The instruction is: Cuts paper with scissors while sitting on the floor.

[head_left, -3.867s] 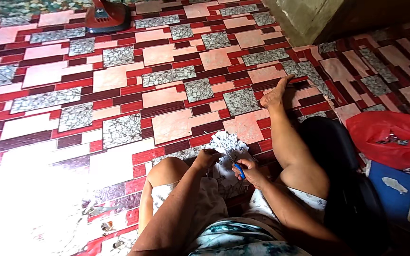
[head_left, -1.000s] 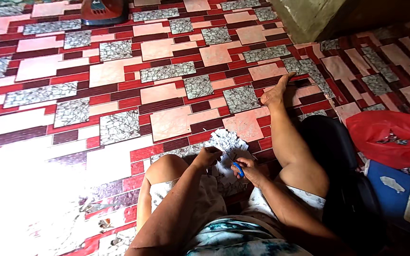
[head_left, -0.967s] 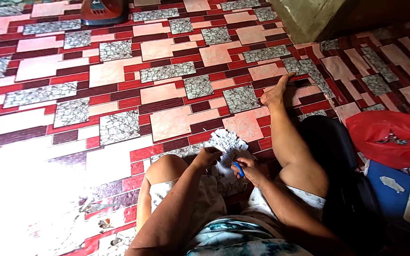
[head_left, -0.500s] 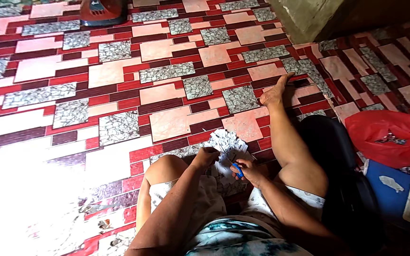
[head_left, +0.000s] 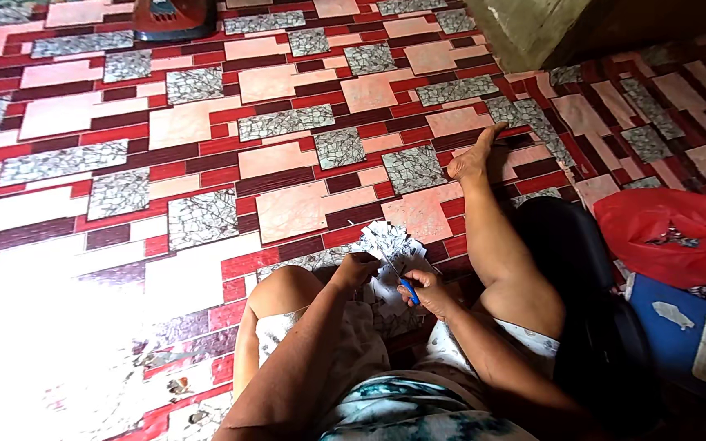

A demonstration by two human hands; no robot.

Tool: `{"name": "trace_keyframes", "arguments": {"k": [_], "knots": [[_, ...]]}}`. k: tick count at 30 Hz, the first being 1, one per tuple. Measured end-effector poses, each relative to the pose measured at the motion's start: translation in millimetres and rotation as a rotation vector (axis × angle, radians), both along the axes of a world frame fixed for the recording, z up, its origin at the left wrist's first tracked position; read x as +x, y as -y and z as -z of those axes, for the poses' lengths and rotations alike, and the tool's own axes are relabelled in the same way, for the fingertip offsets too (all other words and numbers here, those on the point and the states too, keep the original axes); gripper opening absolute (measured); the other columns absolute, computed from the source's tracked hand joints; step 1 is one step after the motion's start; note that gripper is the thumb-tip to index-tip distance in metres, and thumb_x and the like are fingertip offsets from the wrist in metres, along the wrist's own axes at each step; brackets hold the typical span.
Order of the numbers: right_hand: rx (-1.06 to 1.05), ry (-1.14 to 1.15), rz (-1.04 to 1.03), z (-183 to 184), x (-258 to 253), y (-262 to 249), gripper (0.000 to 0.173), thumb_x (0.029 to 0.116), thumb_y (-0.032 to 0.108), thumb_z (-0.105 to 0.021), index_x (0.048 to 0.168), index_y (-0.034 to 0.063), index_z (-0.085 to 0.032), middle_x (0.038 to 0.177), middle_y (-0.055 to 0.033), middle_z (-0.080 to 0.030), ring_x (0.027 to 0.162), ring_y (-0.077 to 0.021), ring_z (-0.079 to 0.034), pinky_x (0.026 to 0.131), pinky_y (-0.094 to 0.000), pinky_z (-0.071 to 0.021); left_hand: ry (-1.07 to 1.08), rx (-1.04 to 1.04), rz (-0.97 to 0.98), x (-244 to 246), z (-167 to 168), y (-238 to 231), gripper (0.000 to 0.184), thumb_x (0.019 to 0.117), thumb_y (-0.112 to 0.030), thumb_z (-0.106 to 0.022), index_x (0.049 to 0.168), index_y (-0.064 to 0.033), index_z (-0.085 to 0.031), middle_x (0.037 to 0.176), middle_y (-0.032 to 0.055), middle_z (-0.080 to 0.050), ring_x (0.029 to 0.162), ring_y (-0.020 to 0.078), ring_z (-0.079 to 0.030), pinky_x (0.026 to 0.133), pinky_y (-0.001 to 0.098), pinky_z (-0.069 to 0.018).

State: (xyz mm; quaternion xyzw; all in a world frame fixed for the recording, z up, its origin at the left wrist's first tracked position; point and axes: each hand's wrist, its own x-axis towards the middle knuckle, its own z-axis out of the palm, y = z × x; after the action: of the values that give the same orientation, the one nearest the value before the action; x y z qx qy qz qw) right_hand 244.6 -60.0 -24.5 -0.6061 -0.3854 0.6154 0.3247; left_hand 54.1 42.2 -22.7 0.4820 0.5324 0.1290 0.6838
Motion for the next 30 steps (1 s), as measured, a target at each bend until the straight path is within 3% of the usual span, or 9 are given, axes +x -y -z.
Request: {"name": "trace_keyframes", "arguments": {"k": [5,30], "knots": [[-0.102,-0.041,-0.022,-2.9,-0.8,1.1,0.025,0.1014,0.017,-0.063,0.119,-0.0001,-0.059,0.08,-0.0017,-0.066,0.064,-0.0054,-0.06,0.055,-0.0189,-0.0462,0.012,0.003,-0.051,0.5,-1.7,0.6,0.013,0.1037,-0.009,-0.058,0.102,0.0023,-0.065,0.07,0.0,-0.061,0.05,0.002,-0.047,0.047,0.0162,-0.039],[-0.034,-0.016,0.013,-3.1,-0.2,1.0,0.018,0.0968,0.01,-0.068,0.11,-0.0019,-0.063,0.075,-0.0006,-0.066,0.06,-0.0046,-0.062,0.055,-0.0187,-0.0513,0.002,0.007,-0.024,1.3,-1.7,0.2,0.014,0.1026,-0.011,-0.062,0.101,0.0017,-0.066,0.07,-0.0004,-0.061,0.051,0.002,-0.048,0.048,0.0165,-0.0402]]}}
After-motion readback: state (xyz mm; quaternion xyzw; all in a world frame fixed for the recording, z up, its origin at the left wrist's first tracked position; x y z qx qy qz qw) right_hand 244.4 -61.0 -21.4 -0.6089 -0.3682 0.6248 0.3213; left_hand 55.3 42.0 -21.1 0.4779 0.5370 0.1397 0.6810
